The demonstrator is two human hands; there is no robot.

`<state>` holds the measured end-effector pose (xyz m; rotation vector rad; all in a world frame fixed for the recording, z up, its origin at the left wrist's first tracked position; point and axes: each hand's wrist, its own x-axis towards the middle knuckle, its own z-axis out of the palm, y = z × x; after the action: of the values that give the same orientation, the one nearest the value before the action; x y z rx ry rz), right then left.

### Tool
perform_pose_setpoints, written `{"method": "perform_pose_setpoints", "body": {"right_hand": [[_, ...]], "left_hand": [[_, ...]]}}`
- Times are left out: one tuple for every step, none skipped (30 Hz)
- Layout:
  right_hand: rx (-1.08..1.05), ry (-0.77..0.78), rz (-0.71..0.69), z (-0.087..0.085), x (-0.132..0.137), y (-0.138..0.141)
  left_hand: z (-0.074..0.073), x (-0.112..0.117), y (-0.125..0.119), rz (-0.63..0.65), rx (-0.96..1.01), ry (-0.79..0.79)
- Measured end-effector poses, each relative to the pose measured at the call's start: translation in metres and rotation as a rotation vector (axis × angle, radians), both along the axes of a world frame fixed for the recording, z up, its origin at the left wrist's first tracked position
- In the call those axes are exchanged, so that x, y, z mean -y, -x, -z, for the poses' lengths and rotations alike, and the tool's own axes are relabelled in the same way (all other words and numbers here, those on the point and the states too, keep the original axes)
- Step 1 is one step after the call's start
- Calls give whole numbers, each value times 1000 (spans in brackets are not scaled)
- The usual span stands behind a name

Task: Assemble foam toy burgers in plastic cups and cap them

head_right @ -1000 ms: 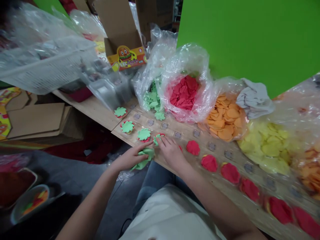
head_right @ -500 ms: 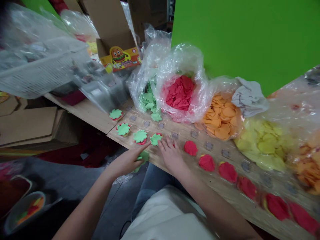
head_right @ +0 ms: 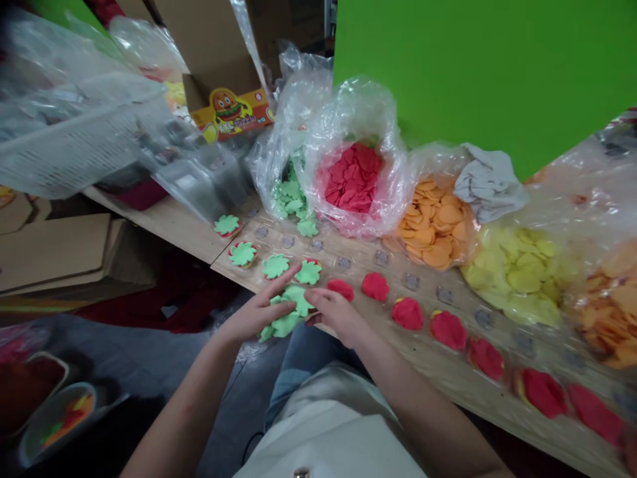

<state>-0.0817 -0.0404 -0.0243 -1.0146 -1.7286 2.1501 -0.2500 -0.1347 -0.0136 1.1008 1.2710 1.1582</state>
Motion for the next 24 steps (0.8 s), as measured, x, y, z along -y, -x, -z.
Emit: {"method": "perform_pose_setpoints", "body": {"right_hand": [[-22,61,68,1,-2,-2],[-30,36,170,2,-6,-5],[-28,-53,285,3,-12,-10],[-21,-166,379,3,-19,-16],[-3,-262,427,3,-26,-23],[24,-331,435,3,-32,-29],[55,-384,411,3,-37,-34],[95,-443,372,3,-40,-39],[146,-534,326,4,-42,-41],[204,-676,280,5,-42,-42],[260,-858,222,7,-40,-43],[308,-1045,143,9,-37,-42],[349,-1205,40,11,-33,-43],[381,-1323,-75,13,-29,-43],[404,-1402,-182,15,-25,-45],[423,-1453,-256,17,-21,-48],[434,-1486,-299,19,-17,-52],[432,-1507,-316,21,-14,-56],[415,-1520,-318,22,-11,-61],[394,-1527,-298,23,-9,-66],[383,-1530,-249,24,-8,-70],[393,-1533,-181,24,-7,-74],[431,-1535,-107,25,-6,-76],[488,-1534,-41,26,-5,-77]], "left_hand": [[1,-2,-5,2,35,9],[4,-4,-9,2,65,22],[7,-6,-12,-1,93,43],[11,-7,-14,-7,120,75],[14,-9,-16,-16,139,113],[17,-10,-16,-22,145,154],[20,-10,-16,-25,140,192],[22,-11,-15,-22,121,221],[24,-11,-15,-19,86,229],[24,-12,-16,-18,40,214],[24,-12,-17,-17,-15,186],[24,-13,-18,-17,-71,152],[24,-14,-20,-14,-124,118],[24,-14,-23,-4,-172,89],[24,-15,-25,13,-210,64],[25,-16,-28,35,-239,43],[26,-17,-31,59,-264,22],[27,-18,-34,81,-290,4],[28,-19,-37,101,-322,-5],[30,-20,-40,119,-362,-5],[32,-21,-43,133,-408,2],[33,-22,-45,147,-462,14],[34,-23,-47,159,-522,24],[35,-24,-48,173,-583,30]]}}
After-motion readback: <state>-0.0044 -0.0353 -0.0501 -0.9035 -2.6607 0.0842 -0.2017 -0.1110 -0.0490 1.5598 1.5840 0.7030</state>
